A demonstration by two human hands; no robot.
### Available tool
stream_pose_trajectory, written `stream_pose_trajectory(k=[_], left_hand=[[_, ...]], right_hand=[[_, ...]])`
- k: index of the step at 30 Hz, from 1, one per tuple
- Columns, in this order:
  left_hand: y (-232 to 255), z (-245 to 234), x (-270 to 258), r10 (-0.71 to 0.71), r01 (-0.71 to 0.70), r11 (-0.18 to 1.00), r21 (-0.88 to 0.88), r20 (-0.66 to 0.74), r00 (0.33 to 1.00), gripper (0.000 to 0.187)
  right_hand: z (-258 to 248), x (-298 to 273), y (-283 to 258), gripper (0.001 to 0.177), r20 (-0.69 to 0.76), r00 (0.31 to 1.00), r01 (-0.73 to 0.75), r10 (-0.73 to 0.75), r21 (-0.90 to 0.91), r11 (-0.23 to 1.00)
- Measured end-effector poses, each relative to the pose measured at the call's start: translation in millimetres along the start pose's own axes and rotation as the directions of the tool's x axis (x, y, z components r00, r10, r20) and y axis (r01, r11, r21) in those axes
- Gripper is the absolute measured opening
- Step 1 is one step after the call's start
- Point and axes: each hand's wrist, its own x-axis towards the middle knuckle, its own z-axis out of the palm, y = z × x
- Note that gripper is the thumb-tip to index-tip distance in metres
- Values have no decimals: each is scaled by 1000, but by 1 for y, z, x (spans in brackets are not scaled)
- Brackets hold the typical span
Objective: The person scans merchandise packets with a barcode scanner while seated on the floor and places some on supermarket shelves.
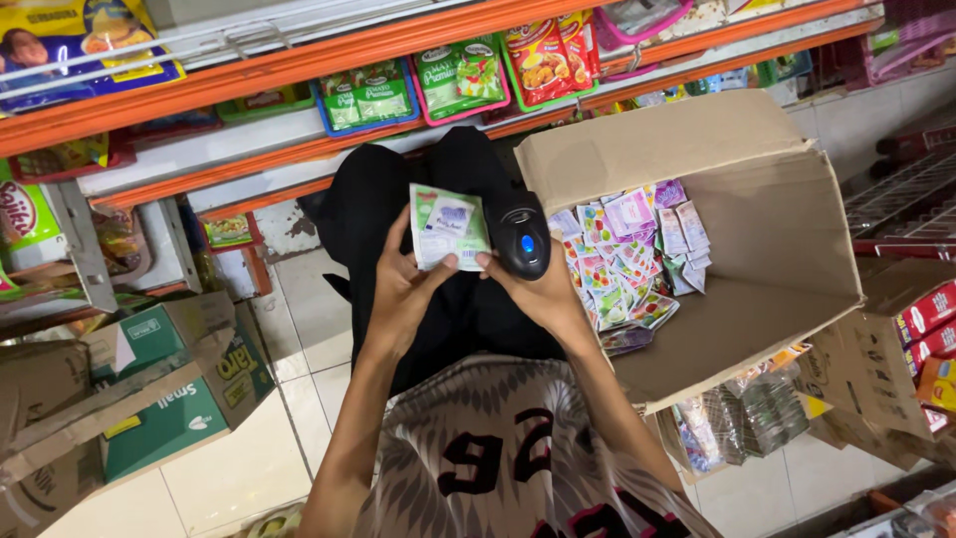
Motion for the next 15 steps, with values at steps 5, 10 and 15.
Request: stream_pose_trajectory(k=[5, 10, 15], left_hand=[[7, 1, 1, 86, -86, 996, 6, 20, 996, 97], [10, 1, 6, 136, -134, 990, -36, 44, 990, 94], [16, -6, 4, 41, -44, 985, 168, 24, 999, 102]], right_hand=[[14, -4, 14, 28, -105, 978, -172, 180, 88, 981], [12, -8, 6, 17, -53, 987, -145, 153, 120, 982], [0, -2, 0, 27, -141, 983, -106, 116, 76, 991]])
